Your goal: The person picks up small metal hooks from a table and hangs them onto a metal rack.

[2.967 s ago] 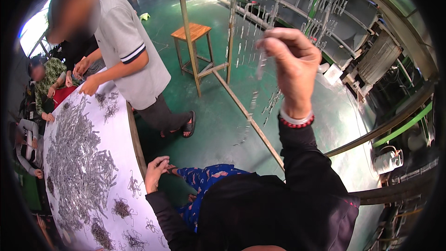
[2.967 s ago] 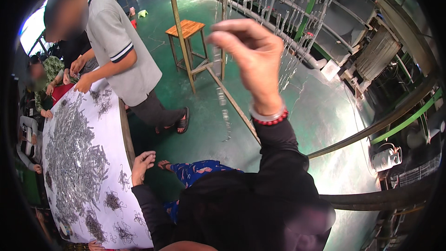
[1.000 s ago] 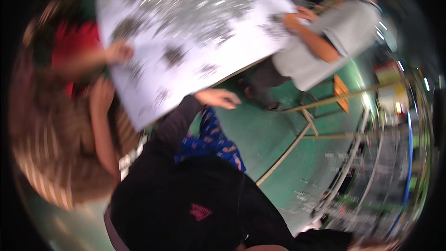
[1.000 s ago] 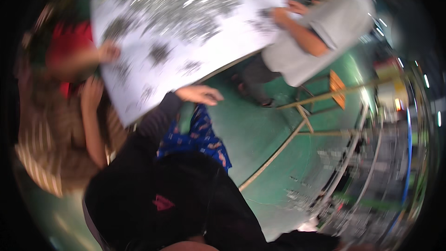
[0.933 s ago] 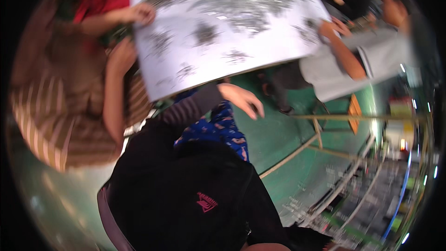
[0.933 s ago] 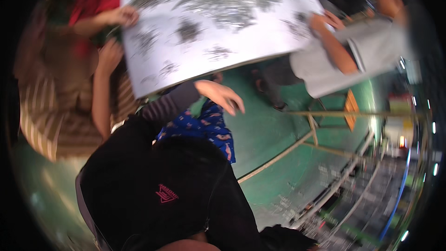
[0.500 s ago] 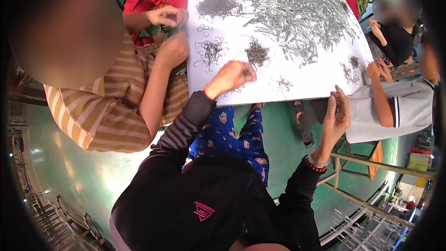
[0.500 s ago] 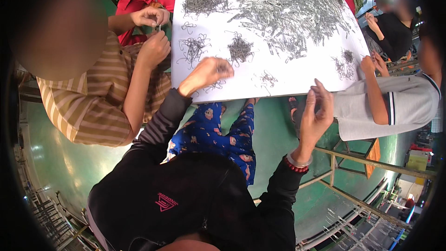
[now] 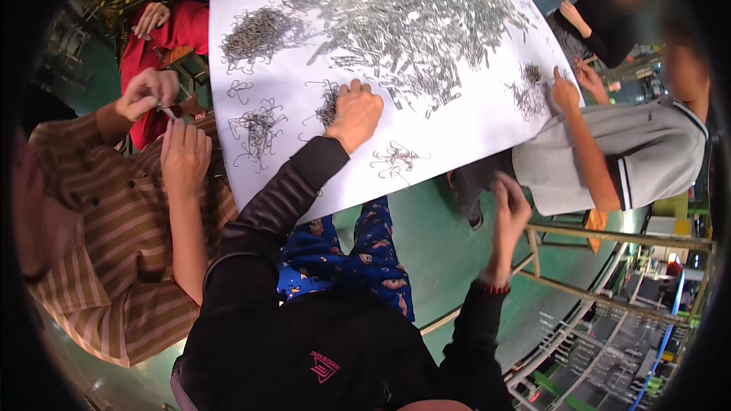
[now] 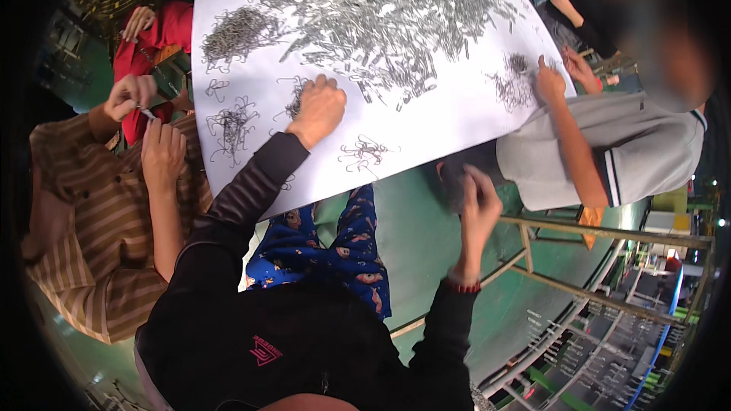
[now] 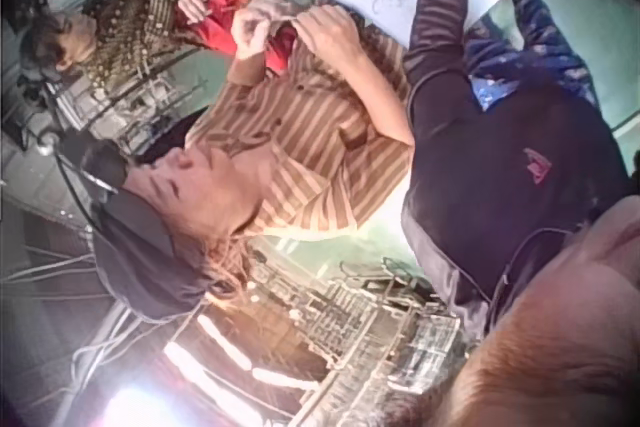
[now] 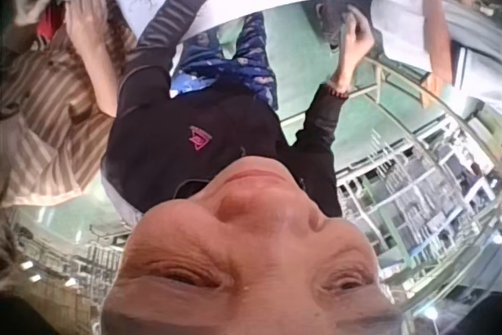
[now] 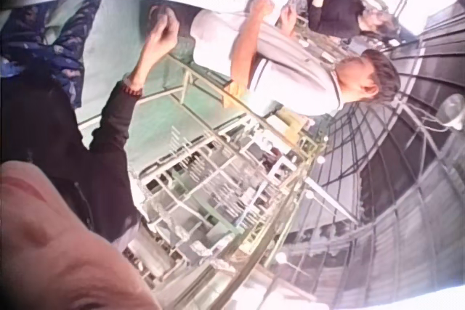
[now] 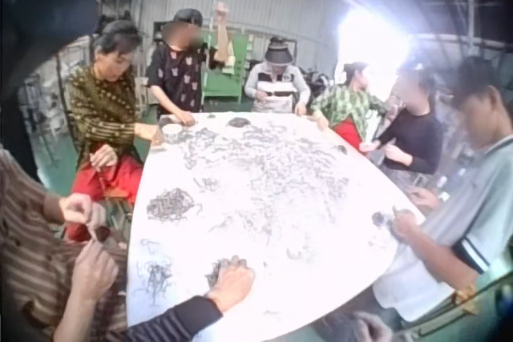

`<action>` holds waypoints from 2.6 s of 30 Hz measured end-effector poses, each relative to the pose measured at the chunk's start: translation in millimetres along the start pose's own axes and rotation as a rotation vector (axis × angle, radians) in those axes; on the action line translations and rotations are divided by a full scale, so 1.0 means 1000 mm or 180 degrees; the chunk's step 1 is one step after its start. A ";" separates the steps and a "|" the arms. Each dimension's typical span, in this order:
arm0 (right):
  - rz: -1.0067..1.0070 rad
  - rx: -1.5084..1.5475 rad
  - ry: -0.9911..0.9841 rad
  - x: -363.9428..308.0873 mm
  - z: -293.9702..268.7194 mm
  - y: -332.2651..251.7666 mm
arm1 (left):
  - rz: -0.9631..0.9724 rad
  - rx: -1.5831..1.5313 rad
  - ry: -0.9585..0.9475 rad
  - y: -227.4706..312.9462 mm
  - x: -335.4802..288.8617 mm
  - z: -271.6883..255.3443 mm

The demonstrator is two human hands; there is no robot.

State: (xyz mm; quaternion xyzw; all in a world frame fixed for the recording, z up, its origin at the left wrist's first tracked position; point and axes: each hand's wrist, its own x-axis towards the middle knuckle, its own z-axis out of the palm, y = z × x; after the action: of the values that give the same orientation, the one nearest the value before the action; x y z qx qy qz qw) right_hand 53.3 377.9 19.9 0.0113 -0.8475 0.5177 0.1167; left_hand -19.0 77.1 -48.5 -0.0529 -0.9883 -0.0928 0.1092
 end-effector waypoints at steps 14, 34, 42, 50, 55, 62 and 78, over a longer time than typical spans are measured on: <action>-0.1676 -0.2223 -0.1128 0.117 0.170 0.017 | -0.0707 -0.2617 0.0219 -0.003 -0.033 -0.068; 0.0253 0.1252 -0.1145 -0.028 0.086 -0.038 | -0.0748 -0.4901 -0.0050 0.059 -0.106 -0.103; 0.0046 0.1336 -0.0694 -0.072 0.091 -0.054 | -0.0690 -0.4454 0.0065 0.073 -0.107 -0.083; -0.0191 0.1383 -0.0585 -0.073 0.099 -0.055 | -0.0741 -0.5091 0.0325 0.075 -0.113 -0.096; 0.0283 0.1338 -0.0229 -0.010 0.081 -0.030 | -0.0716 -0.4928 0.0168 0.074 -0.119 -0.085; -0.0585 -0.0532 -0.0298 0.122 0.156 0.050 | -0.0376 -0.4648 -0.0396 0.099 -0.140 -0.071; 0.0620 0.1768 -0.0872 -0.041 0.063 -0.052 | -0.0058 -0.3804 -0.0220 0.085 -0.137 -0.085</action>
State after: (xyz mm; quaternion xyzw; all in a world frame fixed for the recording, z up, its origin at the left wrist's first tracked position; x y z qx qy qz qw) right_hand 88.6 294.1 29.1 0.0312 -0.6787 0.7316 -0.0561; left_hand 141.9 132.4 16.9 -0.0997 -0.7682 -0.6318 0.0276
